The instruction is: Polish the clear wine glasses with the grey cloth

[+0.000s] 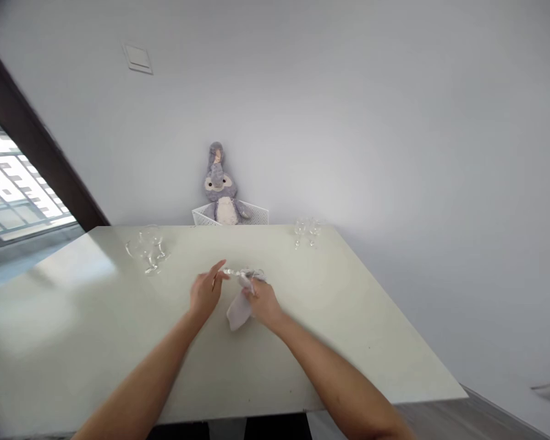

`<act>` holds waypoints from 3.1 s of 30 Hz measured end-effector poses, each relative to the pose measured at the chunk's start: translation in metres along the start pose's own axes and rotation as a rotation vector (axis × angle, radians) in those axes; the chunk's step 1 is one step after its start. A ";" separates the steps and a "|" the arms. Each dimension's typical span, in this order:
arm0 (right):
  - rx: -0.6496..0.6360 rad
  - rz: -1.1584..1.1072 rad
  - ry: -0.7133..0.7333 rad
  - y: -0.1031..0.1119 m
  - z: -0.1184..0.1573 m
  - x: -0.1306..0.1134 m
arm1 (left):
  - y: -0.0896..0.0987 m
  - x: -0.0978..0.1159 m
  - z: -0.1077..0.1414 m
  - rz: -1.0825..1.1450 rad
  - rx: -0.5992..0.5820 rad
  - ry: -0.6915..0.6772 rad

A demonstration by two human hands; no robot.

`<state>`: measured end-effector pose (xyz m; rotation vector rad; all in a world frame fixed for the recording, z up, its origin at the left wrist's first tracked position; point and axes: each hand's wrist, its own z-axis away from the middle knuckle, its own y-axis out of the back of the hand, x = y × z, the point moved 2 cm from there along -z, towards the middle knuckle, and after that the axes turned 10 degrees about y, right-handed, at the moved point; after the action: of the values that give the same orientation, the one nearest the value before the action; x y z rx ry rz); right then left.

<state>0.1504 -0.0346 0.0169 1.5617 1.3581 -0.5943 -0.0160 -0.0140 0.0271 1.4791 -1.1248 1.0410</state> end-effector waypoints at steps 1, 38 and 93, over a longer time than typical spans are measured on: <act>0.045 -0.131 -0.098 0.004 -0.003 0.003 | 0.004 0.005 0.001 -0.050 0.070 -0.102; 0.141 -0.271 -0.170 0.037 -0.022 0.018 | -0.029 -0.010 0.014 -0.920 -0.157 -0.384; -0.111 0.622 0.074 0.013 -0.008 -0.003 | -0.021 -0.008 0.002 0.581 0.032 0.319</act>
<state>0.1595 -0.0280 0.0276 1.8049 0.8629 -0.0765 0.0032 -0.0123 0.0152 0.9703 -1.3350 1.6315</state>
